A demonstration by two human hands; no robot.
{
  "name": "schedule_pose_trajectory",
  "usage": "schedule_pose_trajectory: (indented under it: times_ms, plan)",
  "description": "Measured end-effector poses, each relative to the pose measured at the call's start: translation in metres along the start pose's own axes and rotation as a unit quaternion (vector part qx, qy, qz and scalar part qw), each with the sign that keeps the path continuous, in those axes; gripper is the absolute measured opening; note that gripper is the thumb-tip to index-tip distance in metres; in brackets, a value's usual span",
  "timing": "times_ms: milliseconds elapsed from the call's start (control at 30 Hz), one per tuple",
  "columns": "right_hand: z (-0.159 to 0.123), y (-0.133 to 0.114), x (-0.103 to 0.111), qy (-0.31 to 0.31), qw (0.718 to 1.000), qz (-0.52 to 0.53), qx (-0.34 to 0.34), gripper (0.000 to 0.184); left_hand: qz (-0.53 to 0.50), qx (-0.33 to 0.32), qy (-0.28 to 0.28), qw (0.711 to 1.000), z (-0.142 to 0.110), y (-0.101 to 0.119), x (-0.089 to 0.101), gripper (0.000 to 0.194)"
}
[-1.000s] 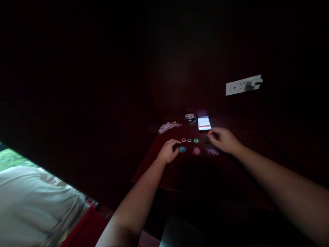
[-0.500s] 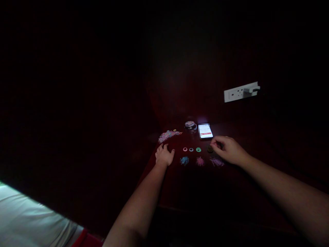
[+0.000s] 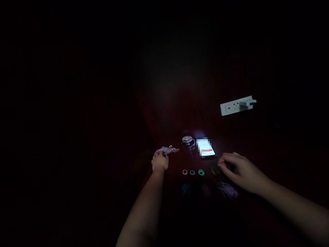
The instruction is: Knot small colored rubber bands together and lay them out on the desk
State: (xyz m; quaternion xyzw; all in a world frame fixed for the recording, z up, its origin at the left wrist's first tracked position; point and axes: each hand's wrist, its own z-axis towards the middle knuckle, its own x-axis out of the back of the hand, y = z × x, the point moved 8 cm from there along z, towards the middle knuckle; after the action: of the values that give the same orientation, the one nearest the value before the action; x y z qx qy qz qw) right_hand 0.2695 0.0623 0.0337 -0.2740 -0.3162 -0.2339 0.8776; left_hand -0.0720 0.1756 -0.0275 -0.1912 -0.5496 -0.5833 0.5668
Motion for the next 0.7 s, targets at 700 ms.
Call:
schedule_pose_trajectory:
  times_ms: [700]
  plan:
    - [-0.004, 0.004, 0.0, -0.009, 1.0, 0.0, -0.006, 0.017, -0.346, -0.04, 0.084, 0.934, 0.033, -0.028, 0.003, 0.021]
